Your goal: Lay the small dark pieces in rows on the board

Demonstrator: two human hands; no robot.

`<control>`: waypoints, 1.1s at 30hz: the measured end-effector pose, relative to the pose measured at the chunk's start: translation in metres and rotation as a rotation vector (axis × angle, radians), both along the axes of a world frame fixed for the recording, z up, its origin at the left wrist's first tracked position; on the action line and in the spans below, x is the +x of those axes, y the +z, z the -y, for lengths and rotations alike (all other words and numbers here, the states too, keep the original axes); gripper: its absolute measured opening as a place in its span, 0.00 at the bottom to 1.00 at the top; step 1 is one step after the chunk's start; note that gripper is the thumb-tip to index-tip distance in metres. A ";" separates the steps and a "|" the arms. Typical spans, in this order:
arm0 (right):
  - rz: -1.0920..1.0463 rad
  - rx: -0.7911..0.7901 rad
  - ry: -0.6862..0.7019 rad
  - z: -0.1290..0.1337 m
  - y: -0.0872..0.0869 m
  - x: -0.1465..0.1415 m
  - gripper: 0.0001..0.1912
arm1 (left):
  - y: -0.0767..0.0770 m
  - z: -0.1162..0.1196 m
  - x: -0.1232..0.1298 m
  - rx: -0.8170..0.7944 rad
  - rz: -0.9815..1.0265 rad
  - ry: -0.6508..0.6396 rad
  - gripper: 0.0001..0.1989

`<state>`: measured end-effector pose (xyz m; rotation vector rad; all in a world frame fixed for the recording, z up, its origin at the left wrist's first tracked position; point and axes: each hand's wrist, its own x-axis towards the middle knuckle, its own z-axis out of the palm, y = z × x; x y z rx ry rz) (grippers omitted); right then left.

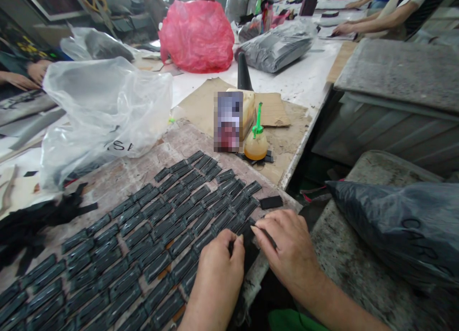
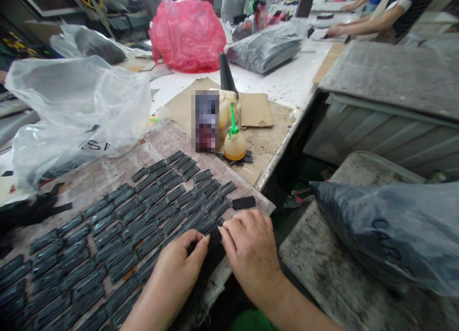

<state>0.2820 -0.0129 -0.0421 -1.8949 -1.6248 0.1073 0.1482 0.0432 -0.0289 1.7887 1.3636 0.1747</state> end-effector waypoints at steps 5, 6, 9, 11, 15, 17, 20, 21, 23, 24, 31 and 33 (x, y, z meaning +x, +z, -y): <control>0.039 -0.016 -0.022 -0.005 -0.001 0.001 0.06 | -0.001 -0.004 0.005 0.034 -0.177 -0.038 0.09; 0.042 -0.020 -0.021 -0.005 -0.002 0.000 0.06 | -0.001 -0.005 0.006 0.035 -0.191 -0.039 0.09; 0.043 -0.027 -0.017 -0.005 -0.003 0.000 0.06 | -0.001 -0.007 0.007 0.032 -0.224 -0.045 0.10; 0.041 -0.029 -0.019 -0.006 -0.003 0.000 0.07 | -0.001 -0.007 0.007 0.025 -0.243 -0.054 0.10; 0.051 -0.036 -0.023 -0.008 -0.005 0.000 0.07 | 0.001 -0.007 0.007 0.019 -0.263 -0.071 0.10; 0.055 -0.032 -0.025 -0.009 -0.005 0.000 0.07 | 0.002 -0.006 0.008 0.033 -0.284 -0.080 0.10; 0.064 -0.031 -0.029 -0.009 -0.006 0.000 0.07 | 0.001 -0.006 0.008 0.077 -0.312 -0.097 0.10; 0.069 -0.036 -0.030 -0.009 -0.006 0.000 0.07 | 0.001 -0.006 0.008 0.085 -0.315 -0.103 0.10; 0.080 -0.045 -0.030 -0.009 -0.006 0.000 0.07 | 0.000 -0.006 0.009 0.087 -0.328 -0.112 0.10; 0.085 -0.050 -0.029 -0.009 -0.006 0.001 0.07 | 0.000 -0.006 0.009 0.087 -0.343 -0.114 0.10; 0.135 -0.070 -0.034 -0.012 -0.001 0.002 0.06 | 0.020 0.001 0.014 0.158 -0.472 -0.111 0.02; 0.137 -0.083 -0.033 -0.013 0.000 0.002 0.06 | 0.025 0.004 0.010 0.179 -0.498 -0.141 0.05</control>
